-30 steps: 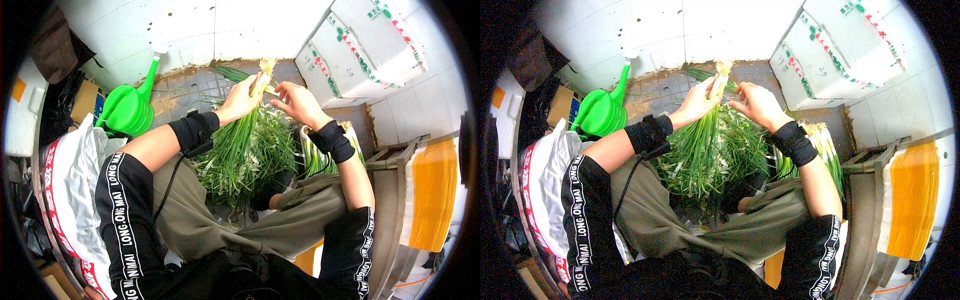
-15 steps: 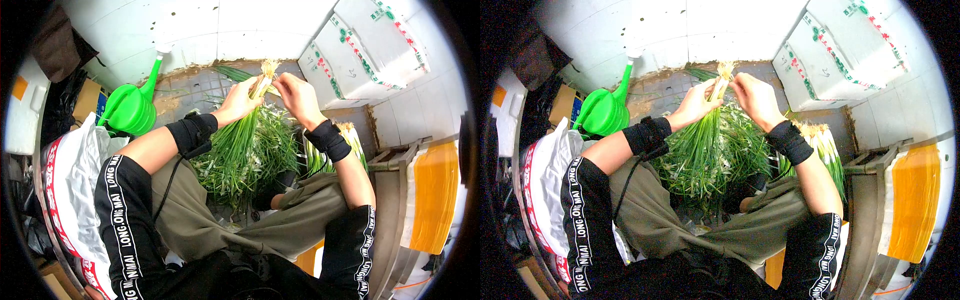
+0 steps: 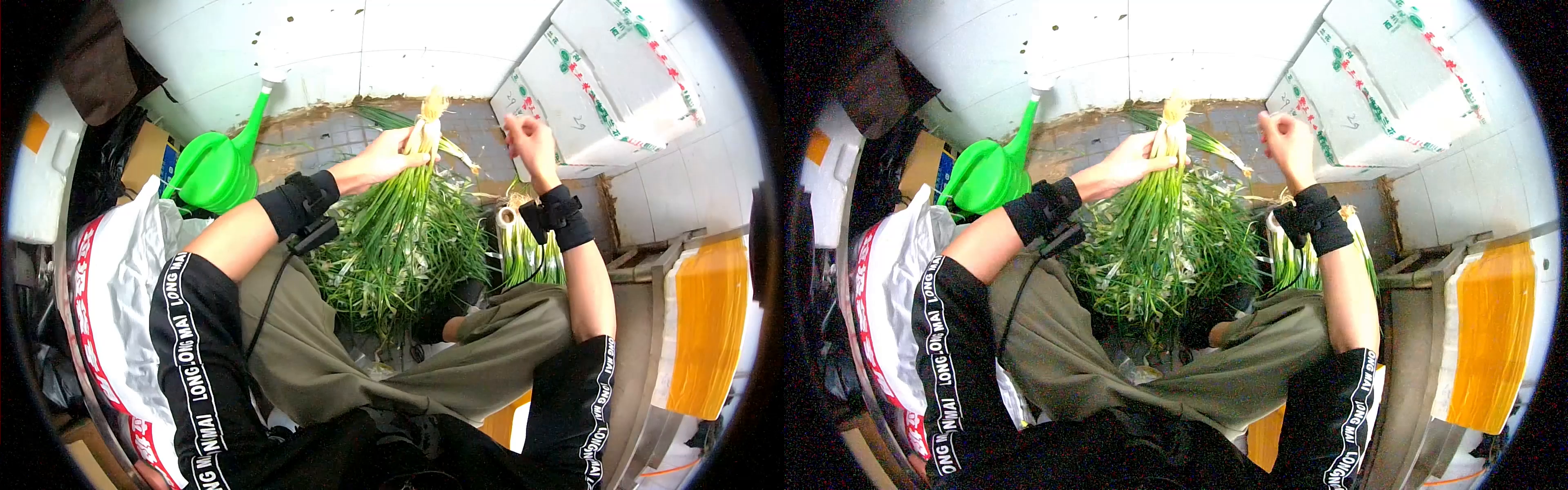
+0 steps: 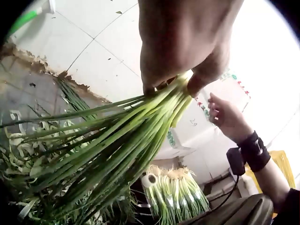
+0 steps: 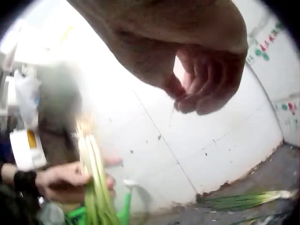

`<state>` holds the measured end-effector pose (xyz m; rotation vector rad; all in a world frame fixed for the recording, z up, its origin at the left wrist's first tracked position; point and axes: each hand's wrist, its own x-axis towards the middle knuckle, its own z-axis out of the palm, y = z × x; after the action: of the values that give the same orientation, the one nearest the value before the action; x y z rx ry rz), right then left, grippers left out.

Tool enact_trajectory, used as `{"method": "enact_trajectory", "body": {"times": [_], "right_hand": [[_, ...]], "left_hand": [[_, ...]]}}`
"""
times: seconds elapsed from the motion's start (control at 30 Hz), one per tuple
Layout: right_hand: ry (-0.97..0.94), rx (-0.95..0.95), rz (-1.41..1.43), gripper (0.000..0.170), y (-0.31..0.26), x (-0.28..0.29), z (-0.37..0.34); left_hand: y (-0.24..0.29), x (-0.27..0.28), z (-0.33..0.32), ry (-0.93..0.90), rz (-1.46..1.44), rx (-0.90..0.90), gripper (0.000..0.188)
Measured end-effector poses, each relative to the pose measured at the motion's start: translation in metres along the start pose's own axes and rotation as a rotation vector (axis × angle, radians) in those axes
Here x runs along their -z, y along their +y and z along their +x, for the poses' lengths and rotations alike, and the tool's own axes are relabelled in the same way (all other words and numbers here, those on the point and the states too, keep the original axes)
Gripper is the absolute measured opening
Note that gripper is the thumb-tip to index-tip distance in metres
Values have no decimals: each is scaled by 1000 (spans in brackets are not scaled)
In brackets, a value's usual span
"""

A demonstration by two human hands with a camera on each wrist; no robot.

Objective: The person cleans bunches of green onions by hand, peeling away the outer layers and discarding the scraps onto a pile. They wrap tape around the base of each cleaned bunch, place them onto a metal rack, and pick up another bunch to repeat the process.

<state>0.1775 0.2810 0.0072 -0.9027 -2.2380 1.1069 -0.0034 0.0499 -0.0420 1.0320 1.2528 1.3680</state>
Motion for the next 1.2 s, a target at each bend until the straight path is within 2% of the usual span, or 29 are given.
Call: {"method": "enact_trajectory", "body": {"times": [0.07, 0.1, 0.13, 0.2, 0.27, 0.33, 0.4, 0.43, 0.57, 0.63, 0.67, 0.73, 0.77, 0.83, 0.87, 0.93, 0.97, 1.0, 1.07, 1.1, 1.13, 1.2], "right_hand": [[-91, 164, -452, 51, 20, -12, -3], [-201, 215, -703, 59, 13, -17, -15], [-321, 234, -898, 57, 13, -25, -25], [-549, 183, -1031, 52, 21, -43, -34], [-745, 232, -1044, 47, 29, -55, -40], [-759, 264, -984, 44, 48, -60, -45], [-779, 469, -950, 40, 55, -57, -51], [-932, 408, -1066, 38, 47, -55, -48], [-884, 295, -1171, 37, 16, -65, -43], [-687, 412, -988, 34, 4, -64, -42], [-690, 412, -990, 34, 4, -66, -44], [-644, 510, -773, 30, 6, -68, -48], [-643, 510, -772, 30, 9, -70, -48], [-768, 386, -665, 37, 18, -76, -48], [-767, 386, -666, 37, 23, -78, -50], [-823, 513, -647, 42, 27, -78, -58], [-881, 437, -714, 47, 28, -76, -58], [-882, 438, -711, 47, 31, -78, -56], [-734, 337, -688, 38, 36, -79, -50], [-594, 459, -578, 25, 21, -74, -55], [-594, 459, -579, 25, 13, -72, -56], [-524, 358, -289, 18, -2, -69, -57]], "left_hand": [[11, 1, -3, -13, -15, -10, 50], [19, 1, -5, -19, -79, 1, 52], [23, 2, -7, -23, -145, 12, 53], [28, 5, -8, -39, -205, 7, 55], [32, 8, -9, -116, -286, -27, 56], [37, 7, -12, -119, -300, -19, 55], [38, 7, -15, -132, -339, -23, 54], [38, 8, -16, -133, -340, -23, 54], [38, 8, -22, -111, -321, -28, 51], [36, 10, -24, -93, -330, -16, 50], [34, 10, -23, -79, -319, -20, 48], [32, 10, -21, -67, -308, -24, 46], [30, 10, -21, -31, -299, -24, 42], [29, 10, -20, 7, -290, -23, 38], [29, 11, -19, 21, -301, 2, 33], [32, 9, -20, 35, -312, 26, 29], [33, 9, -20, 40, -326, 27, 27], [34, 8, -21, 46, -340, 30, 25], [32, 9, -20, 49, -332, 22, 25], [30, 10, -18, 49, -323, 14, 25], [28, 11, -17, 48, -324, 14, 25], [25, 13, -15, 8, -362, -8, 25]]}}
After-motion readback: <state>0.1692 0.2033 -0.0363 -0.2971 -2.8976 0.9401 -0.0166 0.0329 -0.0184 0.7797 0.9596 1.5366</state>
